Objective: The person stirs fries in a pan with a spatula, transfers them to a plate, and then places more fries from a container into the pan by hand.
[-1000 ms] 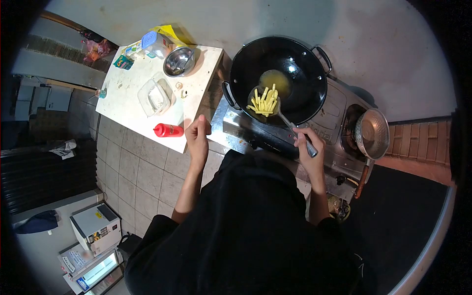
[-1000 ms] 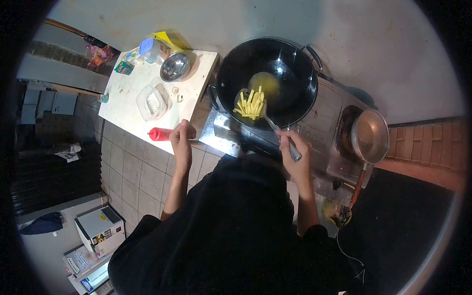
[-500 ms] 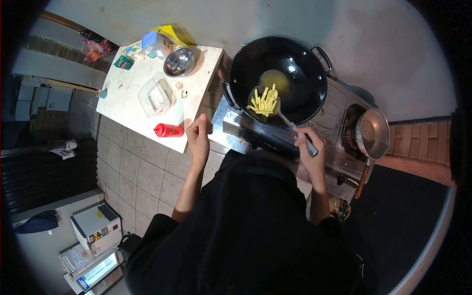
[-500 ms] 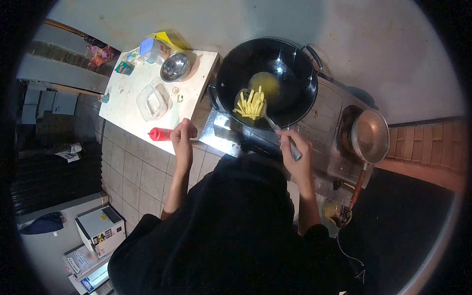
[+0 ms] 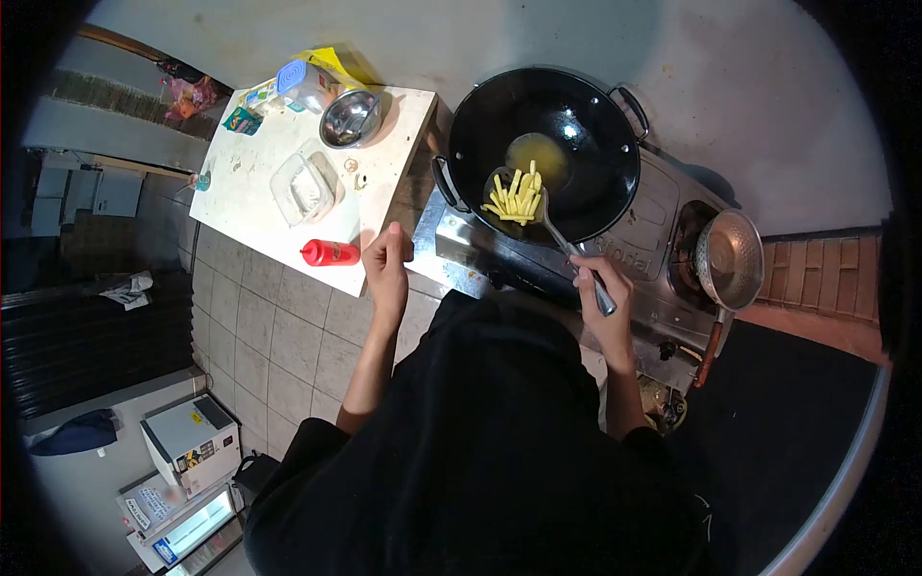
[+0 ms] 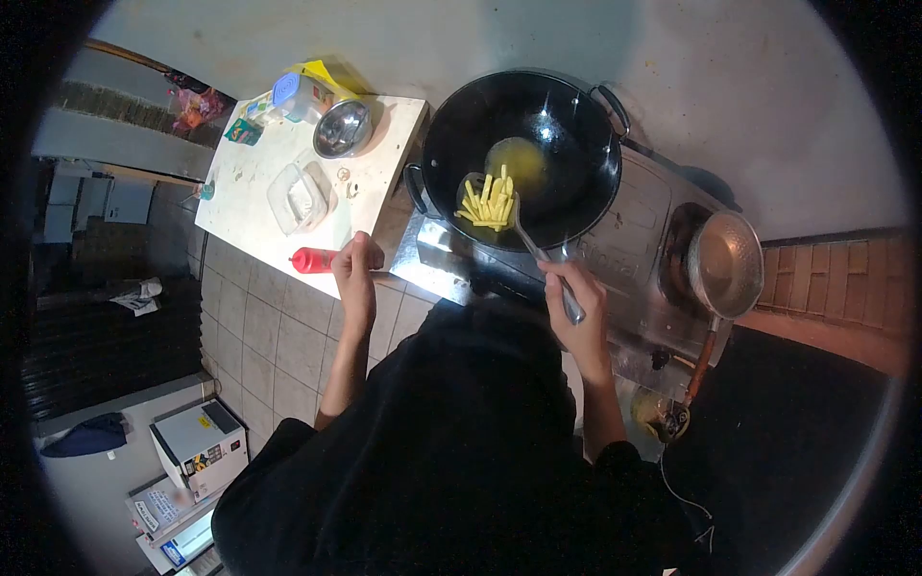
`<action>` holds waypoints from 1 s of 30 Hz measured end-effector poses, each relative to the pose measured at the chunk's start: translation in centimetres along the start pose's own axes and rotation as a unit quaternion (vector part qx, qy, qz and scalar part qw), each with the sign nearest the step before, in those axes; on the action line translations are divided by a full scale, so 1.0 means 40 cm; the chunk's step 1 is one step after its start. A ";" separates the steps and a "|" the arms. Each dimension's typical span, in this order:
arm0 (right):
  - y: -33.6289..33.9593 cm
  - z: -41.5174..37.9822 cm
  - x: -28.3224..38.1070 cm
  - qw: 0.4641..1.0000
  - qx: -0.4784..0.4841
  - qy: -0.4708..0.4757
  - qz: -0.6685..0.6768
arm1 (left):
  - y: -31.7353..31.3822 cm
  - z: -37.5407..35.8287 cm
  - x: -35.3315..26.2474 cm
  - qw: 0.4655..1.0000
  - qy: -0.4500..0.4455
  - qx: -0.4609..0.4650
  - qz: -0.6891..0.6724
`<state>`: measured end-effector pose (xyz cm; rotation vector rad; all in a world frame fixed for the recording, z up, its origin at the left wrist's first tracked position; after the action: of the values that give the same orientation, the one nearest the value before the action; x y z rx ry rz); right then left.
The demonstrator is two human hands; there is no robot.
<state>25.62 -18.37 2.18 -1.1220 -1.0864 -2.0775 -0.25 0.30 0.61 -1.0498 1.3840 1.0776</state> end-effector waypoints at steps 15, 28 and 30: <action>-0.016 -0.031 -0.010 1.000 -0.016 0.019 0.017 | -0.009 0.003 -0.009 1.000 -0.005 0.005 0.003; -0.011 -0.034 -0.001 1.000 0.005 -0.001 0.012 | -0.009 0.004 -0.005 1.000 0.001 0.008 -0.002; -0.011 -0.035 -0.004 1.000 0.003 0.004 0.014 | -0.008 0.003 -0.006 1.000 0.002 0.009 -0.009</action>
<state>24.77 -19.31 1.38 -1.1188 -1.0670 -2.0539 0.09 0.36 0.81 -1.0502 1.3834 1.0488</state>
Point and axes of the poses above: each hand's wrist, its own z-axis towards the middle knuckle, its own y-axis out of the back of the hand, x = y × z, the point moved 3 cm from there along z, towards the middle knuckle, and after that the axes turned 6 degrees about y, right-handed, at the moved point
